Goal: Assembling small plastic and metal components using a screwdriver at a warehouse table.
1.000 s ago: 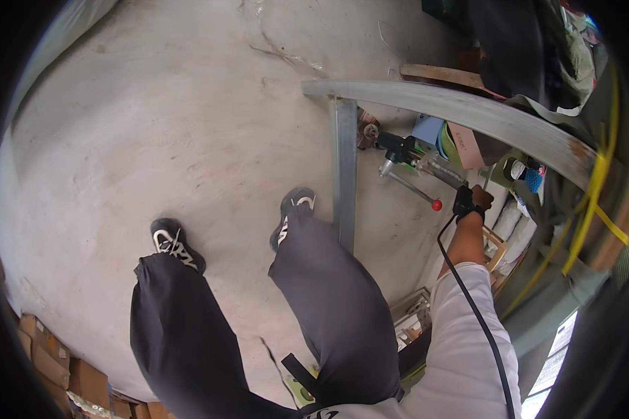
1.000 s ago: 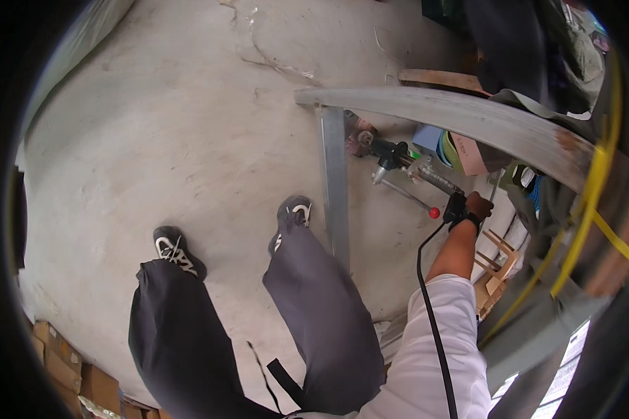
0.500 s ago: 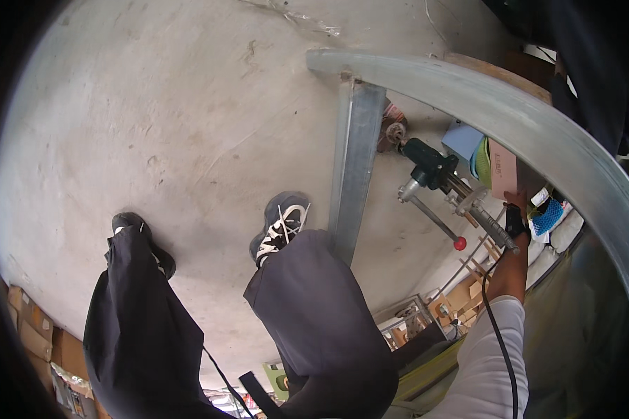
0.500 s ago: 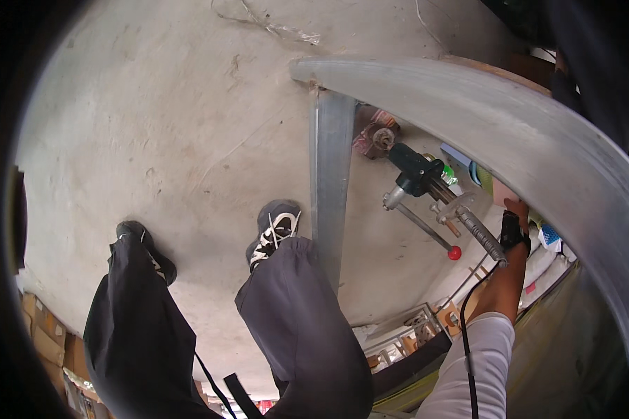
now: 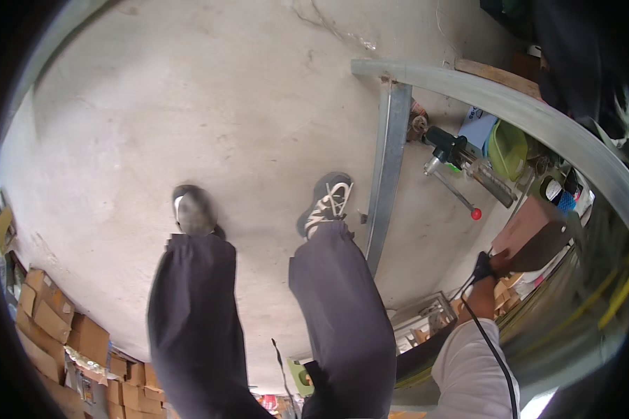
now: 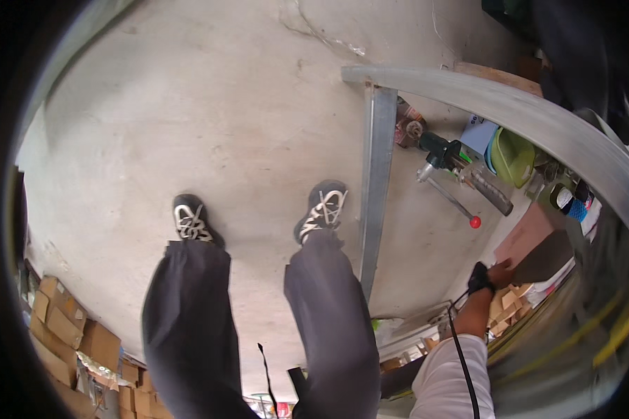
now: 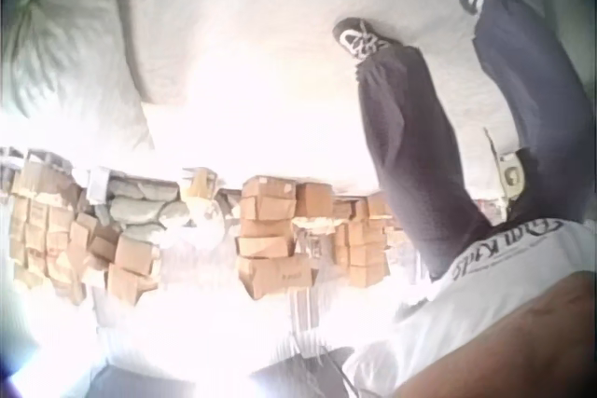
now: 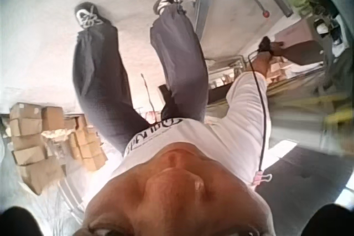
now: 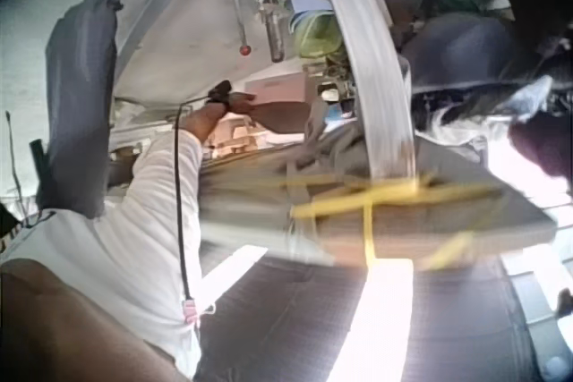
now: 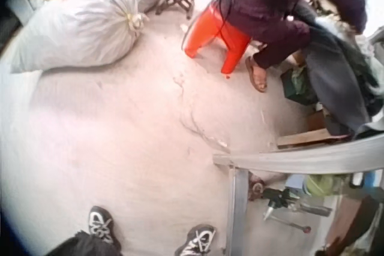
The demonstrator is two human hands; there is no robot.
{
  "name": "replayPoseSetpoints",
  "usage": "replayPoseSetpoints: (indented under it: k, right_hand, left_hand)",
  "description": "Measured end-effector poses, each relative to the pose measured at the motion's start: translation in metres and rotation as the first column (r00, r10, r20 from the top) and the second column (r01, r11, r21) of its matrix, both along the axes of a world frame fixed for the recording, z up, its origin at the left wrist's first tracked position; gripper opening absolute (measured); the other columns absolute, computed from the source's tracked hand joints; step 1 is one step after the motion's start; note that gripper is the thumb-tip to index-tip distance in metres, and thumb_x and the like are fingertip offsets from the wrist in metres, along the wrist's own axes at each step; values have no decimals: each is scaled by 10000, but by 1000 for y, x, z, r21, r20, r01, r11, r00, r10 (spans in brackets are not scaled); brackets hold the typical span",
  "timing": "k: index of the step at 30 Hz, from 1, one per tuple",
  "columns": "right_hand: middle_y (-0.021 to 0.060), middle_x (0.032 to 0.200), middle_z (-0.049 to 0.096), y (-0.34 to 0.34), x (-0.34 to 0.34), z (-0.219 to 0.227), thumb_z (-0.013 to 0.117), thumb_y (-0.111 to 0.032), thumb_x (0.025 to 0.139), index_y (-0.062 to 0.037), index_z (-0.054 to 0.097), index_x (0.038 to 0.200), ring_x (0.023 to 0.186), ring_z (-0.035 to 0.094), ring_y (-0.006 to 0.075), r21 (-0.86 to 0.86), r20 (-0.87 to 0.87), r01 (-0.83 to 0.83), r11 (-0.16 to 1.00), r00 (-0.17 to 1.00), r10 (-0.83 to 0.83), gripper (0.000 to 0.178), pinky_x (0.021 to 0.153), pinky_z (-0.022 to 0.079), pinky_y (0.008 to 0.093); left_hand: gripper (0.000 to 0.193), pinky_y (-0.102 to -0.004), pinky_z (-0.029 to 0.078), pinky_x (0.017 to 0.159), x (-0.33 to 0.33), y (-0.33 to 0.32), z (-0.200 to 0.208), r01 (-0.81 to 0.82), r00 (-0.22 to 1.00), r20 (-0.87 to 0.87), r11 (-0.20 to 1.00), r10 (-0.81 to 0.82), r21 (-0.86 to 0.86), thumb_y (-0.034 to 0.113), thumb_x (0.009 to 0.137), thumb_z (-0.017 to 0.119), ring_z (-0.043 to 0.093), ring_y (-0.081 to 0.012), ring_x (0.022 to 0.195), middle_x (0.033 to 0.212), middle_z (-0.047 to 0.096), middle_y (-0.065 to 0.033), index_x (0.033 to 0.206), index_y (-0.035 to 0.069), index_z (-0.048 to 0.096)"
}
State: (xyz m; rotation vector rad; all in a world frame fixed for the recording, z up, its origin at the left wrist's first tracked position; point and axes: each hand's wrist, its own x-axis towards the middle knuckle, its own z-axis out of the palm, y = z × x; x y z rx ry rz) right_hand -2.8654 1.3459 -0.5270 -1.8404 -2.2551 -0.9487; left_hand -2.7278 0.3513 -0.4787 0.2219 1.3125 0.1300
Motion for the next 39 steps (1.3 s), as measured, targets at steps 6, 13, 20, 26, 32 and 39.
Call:
replayPoseSetpoints:
  k: [6,13,20,26,32,39]
  right_hand:
    - [276,1011,624,-271,60,-6,536,-441,879,57,599,1073,953,603,419,-236,-69,258,937,957,-281,538,836,484,465]
    - [238,981,627,-528,31,133,621,-368,833,4,639,984,914,597,420,-740,-239,102,665,884,-402,401,812,474,461]
    - [166,933,571,-676,52,277,630,-240,808,-40,622,873,867,570,363,-731,-543,-351,585,818,-189,210,753,464,447]
    - [155,937,539,-780,153,353,647,-151,751,-47,569,863,872,543,352,-449,-784,-597,665,620,27,172,744,459,431]
    - [118,954,552,-942,350,431,698,-129,698,-57,584,880,886,565,312,-303,-810,-454,838,586,25,227,745,483,392]
    - [109,984,566,-1078,564,470,708,-122,687,-68,598,882,921,564,296,-275,-690,-38,961,704,-170,231,779,480,378]
  left_hand:
    - [289,-367,475,715,-114,-106,43,153,966,-216,987,-140,46,271,871,530,560,-261,824,928,601,-156,988,26,629]
    - [281,-363,478,691,-337,-244,190,541,748,-461,841,-477,7,265,879,519,562,-255,791,898,605,-149,972,25,631]
    - [275,-359,480,666,-506,-269,273,825,379,-691,564,-616,-50,259,887,508,564,-249,757,868,608,-143,955,24,634]
    - [272,-355,483,645,-491,-173,240,949,132,-871,314,-473,-27,254,894,499,566,-244,729,842,612,-137,942,24,636]
    - [272,-351,485,624,-410,-67,265,994,-65,-936,-101,-347,-31,249,900,490,567,-239,700,816,615,-132,928,23,638]
    - [274,-347,488,599,-258,77,309,876,-192,-969,-472,-155,-98,244,908,479,570,-233,666,786,618,-125,912,22,640]
